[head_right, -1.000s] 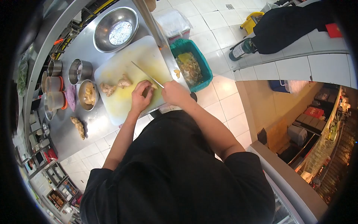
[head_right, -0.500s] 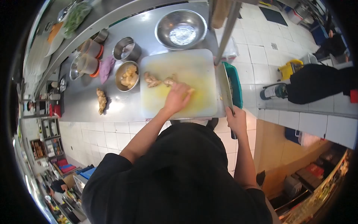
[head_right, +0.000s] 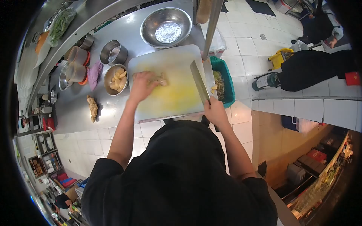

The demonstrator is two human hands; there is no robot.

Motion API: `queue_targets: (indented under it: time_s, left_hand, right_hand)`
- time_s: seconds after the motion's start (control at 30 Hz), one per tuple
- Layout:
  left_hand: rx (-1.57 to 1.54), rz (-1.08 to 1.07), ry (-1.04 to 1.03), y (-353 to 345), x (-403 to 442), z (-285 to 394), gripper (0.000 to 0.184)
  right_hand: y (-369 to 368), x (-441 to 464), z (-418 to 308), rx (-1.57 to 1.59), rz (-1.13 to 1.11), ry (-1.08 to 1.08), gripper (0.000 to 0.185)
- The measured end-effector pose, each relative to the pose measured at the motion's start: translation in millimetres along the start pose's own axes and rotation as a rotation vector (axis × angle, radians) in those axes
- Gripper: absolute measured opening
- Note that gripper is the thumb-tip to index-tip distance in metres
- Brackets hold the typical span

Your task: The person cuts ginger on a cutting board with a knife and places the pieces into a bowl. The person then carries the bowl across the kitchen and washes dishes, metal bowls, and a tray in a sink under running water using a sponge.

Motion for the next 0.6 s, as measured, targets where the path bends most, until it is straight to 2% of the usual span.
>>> queue_targets:
  time_s: [0.13, 0.2, 0.23, 0.3, 0.4, 0.5, 0.6]
  left_hand:
    - [-0.094, -0.106, 0.022, -35, -3, 40, 0.026]
    - [-0.336, -0.138, -0.001, -45, -5, 53, 0.025]
    - [-0.348, -0.148, -0.012, -49, -6, 57, 0.025]
    - [-0.405, -0.079, -0.052, -51, -7, 61, 0.026]
    - [-0.329, -0.007, -0.088, -55, -11, 65, 0.026]
    - [-0.304, 0.018, -0.102, -58, -13, 65, 0.029]
    - [-0.28, 0.019, -0.098, -61, -14, 64, 0.03]
  right_hand:
    - [-5, 2, -6, -0.197, -0.096, -0.003, 0.026]
    - [-8, 1, -8, -0.243, -0.097, -0.035, 0.026]
    - [-9, 1, -15, -0.288, -0.105, -0.047, 0.027]
    - [-7, -5, -33, -0.374, -0.096, -0.059, 0.03]
    - [-4, -16, -57, -0.423, -0.167, 0.074, 0.022]
    - [2, -30, -81, -0.497, -0.301, 0.034, 0.017]
    - [-1, -46, -84, -0.491, -0.32, 0.043, 0.016]
Point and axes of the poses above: each hand's wrist, its own x-axis towards the middle knuckle, its own y-axis out of the back of the hand, z = x × y, the point moved 2 cm from there along x, towards the middle knuckle, and after that the axes turned 3 degrees about -y, right-handed, at the moved point
